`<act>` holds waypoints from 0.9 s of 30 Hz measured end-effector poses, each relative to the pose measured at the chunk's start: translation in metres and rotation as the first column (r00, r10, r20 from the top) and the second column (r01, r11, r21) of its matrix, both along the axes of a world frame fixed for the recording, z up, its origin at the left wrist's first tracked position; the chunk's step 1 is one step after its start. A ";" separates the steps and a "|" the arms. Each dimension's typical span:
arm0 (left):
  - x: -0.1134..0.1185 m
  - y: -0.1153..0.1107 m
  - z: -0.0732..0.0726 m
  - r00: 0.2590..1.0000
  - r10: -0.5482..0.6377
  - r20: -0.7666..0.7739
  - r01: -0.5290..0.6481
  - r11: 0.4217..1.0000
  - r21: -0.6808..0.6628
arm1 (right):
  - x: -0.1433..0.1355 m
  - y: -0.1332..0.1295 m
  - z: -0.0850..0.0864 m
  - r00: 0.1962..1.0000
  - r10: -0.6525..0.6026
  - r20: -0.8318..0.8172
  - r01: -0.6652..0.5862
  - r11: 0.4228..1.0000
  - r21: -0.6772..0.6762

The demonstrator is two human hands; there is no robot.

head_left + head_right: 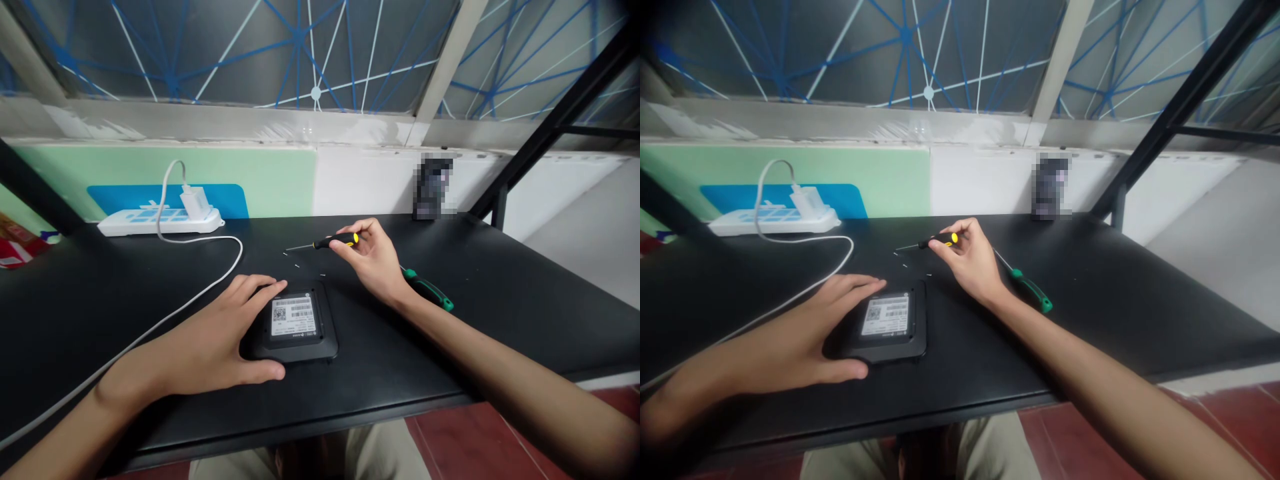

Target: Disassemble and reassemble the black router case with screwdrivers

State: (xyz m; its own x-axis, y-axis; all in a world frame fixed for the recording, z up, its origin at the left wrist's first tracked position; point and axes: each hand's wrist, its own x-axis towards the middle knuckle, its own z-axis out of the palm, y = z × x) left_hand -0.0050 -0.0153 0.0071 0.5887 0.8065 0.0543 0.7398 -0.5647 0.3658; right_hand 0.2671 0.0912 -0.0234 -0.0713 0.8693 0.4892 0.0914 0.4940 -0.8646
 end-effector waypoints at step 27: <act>-0.003 0.001 0.002 1.000 -0.008 0.014 0.008 1.000 0.015 | 0.011 -0.009 0.022 0.969 -0.046 -0.243 0.025 0.996 -0.090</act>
State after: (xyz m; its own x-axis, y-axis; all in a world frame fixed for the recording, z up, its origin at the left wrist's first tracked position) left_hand -0.0077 -0.0146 0.0088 0.5945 0.8006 0.0746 0.7300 -0.5763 0.3675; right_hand 0.2777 0.0827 -0.0010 0.0731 0.9086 0.4113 -0.1118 0.4173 -0.9019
